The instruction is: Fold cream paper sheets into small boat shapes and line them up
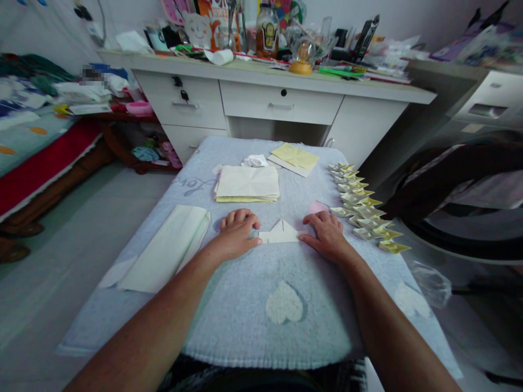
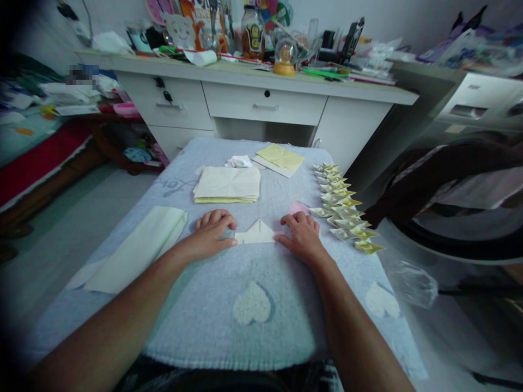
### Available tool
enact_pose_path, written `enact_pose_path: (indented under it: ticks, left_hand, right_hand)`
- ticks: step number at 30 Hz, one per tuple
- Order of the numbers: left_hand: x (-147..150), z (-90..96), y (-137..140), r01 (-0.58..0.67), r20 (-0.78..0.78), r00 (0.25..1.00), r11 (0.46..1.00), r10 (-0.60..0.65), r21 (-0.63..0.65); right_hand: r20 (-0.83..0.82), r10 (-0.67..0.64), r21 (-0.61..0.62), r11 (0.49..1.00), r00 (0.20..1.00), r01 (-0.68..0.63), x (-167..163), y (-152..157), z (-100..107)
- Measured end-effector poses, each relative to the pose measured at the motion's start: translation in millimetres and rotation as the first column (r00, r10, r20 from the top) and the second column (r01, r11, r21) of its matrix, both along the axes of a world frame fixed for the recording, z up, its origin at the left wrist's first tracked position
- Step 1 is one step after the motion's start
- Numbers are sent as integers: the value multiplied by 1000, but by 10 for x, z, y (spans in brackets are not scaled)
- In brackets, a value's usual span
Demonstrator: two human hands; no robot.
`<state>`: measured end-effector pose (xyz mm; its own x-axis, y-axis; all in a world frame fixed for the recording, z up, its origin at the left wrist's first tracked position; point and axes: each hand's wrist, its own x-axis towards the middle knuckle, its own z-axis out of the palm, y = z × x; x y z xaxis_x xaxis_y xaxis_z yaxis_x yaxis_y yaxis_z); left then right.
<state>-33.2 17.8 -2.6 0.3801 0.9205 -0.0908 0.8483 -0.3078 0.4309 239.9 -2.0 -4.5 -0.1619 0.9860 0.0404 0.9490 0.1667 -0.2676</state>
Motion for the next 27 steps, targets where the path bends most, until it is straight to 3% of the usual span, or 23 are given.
enact_pose_path:
  ticks: [7,11,13,15,17,21,23,27]
  left_hand:
    - [-46,-6,24,35,27,999,999,-34,-16]
    - [8,30,17,-12,90,996,1000,13,-14]
    - [82,57,-17,-49,191,981,997,38,54]
    - [173,78,-69,5,295,954,982,-62,188]
    - [260,80,-122,84,285,944,958,-164,273]
    - [368,19,-167,292,177,918,907,-355,302]
    - [386,-24,-157,334,143,913,900,-383,281]
    - [400,-66,-126,302,125,930,911,-347,281]
  right_hand:
    - [-26,-12,5,1000,1000,12,121,37,-6]
    - [-158,-3,69,997,987,14,141,78,1]
    - [-238,64,122,992,969,-35,111,76,20]
    - [-282,147,136,984,948,-112,52,50,45]
    - [-280,200,98,979,939,-179,-25,8,66]
    - [-235,247,31,969,940,-247,-162,-64,74]
    - [-198,242,20,970,950,-243,-200,-77,63]
    - [-175,220,14,975,960,-221,-222,-63,40]
